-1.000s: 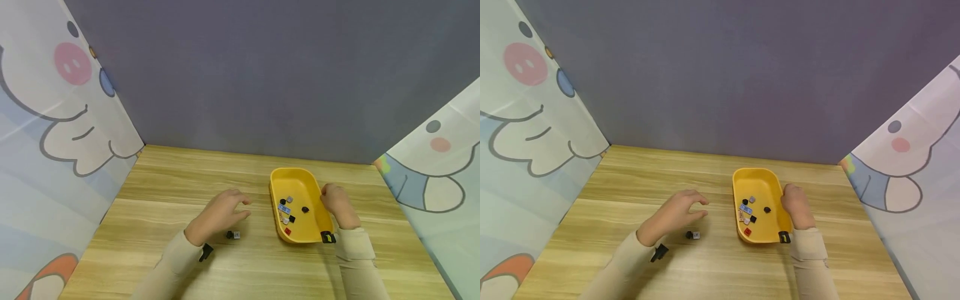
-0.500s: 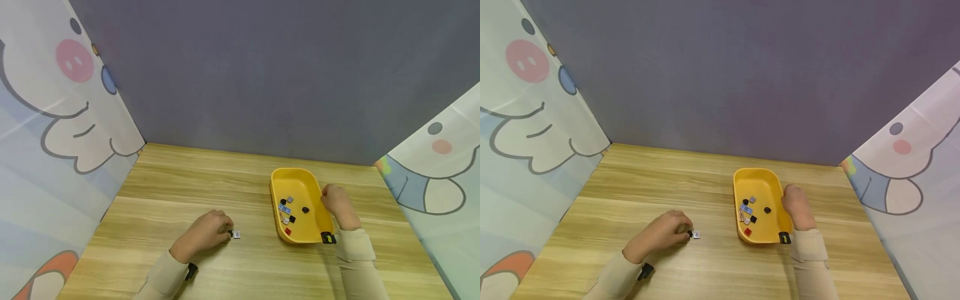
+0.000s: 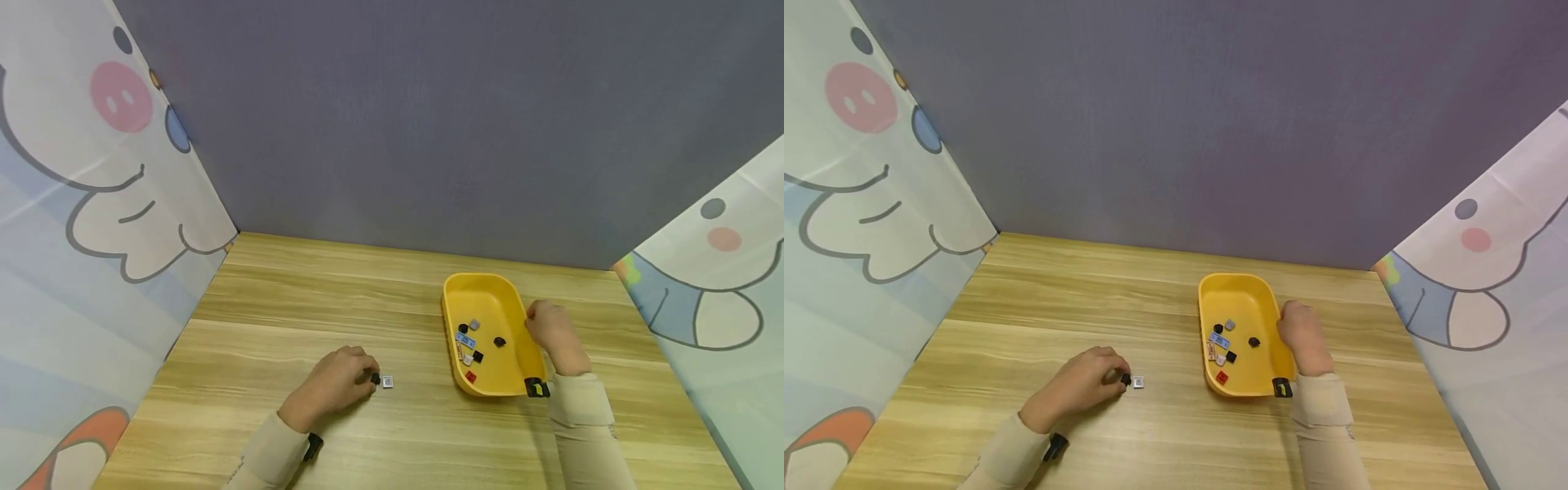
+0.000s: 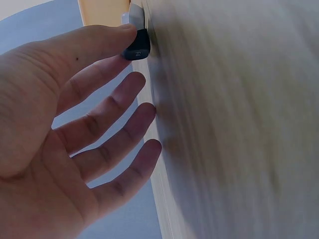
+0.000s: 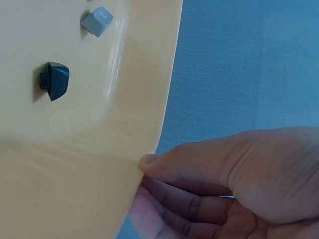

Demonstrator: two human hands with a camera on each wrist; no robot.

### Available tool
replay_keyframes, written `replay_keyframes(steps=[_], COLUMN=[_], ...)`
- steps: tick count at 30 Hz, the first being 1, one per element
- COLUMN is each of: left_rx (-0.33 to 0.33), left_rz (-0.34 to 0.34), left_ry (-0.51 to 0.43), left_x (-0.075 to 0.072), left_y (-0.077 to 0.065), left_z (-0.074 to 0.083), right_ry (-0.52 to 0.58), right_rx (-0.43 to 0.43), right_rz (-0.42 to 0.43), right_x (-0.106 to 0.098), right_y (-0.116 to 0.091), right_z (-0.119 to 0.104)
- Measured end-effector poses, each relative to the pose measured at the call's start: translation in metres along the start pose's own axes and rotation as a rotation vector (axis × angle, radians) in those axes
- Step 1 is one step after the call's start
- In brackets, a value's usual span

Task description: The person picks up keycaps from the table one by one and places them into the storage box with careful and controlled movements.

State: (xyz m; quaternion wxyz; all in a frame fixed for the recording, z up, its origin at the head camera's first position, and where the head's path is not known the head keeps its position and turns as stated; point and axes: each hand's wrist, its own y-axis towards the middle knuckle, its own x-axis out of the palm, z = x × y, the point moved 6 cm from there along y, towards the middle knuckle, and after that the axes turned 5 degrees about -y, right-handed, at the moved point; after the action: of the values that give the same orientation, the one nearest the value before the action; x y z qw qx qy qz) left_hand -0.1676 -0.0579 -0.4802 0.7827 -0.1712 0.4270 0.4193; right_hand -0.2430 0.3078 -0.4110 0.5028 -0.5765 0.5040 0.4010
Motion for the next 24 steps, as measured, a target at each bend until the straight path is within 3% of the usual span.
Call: replay_keyframes(steps=[14, 19, 24], left_rx=[-0.035, -0.007, 0.019], left_rz=[0.077, 0.112, 0.162], left_ry=[0.076, 0.038, -0.034], left_x=[-0.008, -0.012, -0.02], left_y=[-0.01, -0.011, -0.003], left_z=[-0.009, -0.009, -0.003], right_ry=[0.005, 0.0, 0.007], right_rx=[0.006, 0.007, 0.005], right_rz=[-0.018, -0.017, -0.02], right_x=[0.0, 0.0, 0.001], right_y=[0.0, 0.0, 0.0], right_z=[0.001, 0.001, 0.001])
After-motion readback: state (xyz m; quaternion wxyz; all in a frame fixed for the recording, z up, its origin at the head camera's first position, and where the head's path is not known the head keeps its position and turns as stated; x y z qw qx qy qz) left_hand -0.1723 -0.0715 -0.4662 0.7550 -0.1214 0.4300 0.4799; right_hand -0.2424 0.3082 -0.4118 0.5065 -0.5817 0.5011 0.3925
